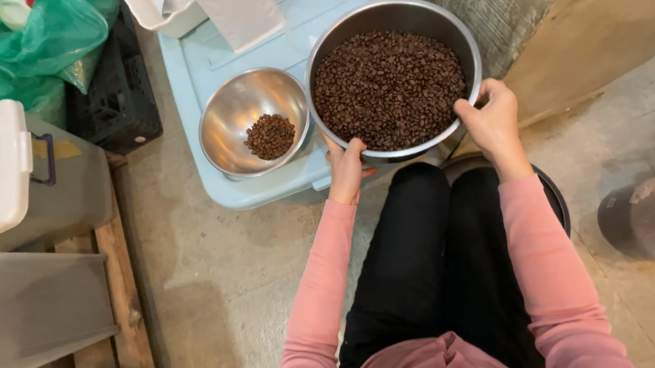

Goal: Manually sorting roasted coffee beans by picking out defects and operating a roasting machine discharge lever

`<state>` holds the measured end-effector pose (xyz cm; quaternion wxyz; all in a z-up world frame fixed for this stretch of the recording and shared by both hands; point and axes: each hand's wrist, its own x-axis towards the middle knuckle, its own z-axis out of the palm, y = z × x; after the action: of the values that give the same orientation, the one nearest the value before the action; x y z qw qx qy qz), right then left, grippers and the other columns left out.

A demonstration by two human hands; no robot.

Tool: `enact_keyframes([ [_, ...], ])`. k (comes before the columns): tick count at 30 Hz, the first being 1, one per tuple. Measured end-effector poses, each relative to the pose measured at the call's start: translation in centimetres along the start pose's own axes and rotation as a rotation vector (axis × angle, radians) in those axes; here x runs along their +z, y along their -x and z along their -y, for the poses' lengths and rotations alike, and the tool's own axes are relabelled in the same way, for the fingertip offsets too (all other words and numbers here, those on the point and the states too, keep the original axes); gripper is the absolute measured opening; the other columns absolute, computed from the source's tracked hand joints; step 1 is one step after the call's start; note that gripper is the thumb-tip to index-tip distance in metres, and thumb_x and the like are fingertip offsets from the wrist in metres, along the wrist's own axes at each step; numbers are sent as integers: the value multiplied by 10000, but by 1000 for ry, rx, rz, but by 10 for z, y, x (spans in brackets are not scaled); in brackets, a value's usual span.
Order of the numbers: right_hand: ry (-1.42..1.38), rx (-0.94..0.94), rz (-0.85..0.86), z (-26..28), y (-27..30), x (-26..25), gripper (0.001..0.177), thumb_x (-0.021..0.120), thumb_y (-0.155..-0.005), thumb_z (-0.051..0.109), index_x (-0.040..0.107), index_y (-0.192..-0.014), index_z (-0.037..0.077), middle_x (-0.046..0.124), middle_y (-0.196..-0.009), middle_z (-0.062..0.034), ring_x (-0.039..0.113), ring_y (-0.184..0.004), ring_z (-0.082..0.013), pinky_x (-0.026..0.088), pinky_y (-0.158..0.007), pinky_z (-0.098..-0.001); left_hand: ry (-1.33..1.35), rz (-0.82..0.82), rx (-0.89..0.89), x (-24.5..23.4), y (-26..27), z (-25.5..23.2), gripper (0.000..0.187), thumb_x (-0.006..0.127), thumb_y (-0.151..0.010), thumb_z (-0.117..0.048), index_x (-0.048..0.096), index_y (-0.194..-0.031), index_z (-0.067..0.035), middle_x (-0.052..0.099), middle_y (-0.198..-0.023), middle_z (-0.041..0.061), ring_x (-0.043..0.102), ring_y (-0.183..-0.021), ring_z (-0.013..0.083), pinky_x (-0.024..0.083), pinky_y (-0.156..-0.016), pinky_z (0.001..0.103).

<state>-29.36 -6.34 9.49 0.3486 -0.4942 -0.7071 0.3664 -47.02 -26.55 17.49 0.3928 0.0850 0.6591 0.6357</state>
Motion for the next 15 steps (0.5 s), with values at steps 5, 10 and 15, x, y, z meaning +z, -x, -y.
enact_keyframes([
  [5, 3, -63, -7, 8, 93, -49, 259, 774, -782, 96, 581, -881, -45, 582, -937, -206, 621, -903, -374, 493, -807, -463, -46, 91, 41, -7, 51, 28, 1016, 583, -831, -123, -25, -1643, -176, 112, -1565, 266, 412, -1296, 451, 592, -916, 487],
  [10, -85, 40, -29, -5, 175, -98, 265, 761, -761, 39, 529, -849, -54, 622, -1143, -186, 610, -980, -288, 496, -859, -392, -195, 212, 100, -16, 111, 70, 1039, 573, -829, -133, -91, -1628, -129, 26, -1621, 261, 219, -1431, 420, 360, -1123, 496],
  [15, -130, 81, 5, -11, 227, -128, 152, 665, -829, -48, 530, -894, -77, 535, -1282, -175, 500, -836, -189, 435, -693, -259, -159, 315, 338, -21, 148, 111, 825, 478, -823, -17, 168, -1586, -64, 285, -1597, 166, 347, -1393, 339, 258, -1165, 389],
])
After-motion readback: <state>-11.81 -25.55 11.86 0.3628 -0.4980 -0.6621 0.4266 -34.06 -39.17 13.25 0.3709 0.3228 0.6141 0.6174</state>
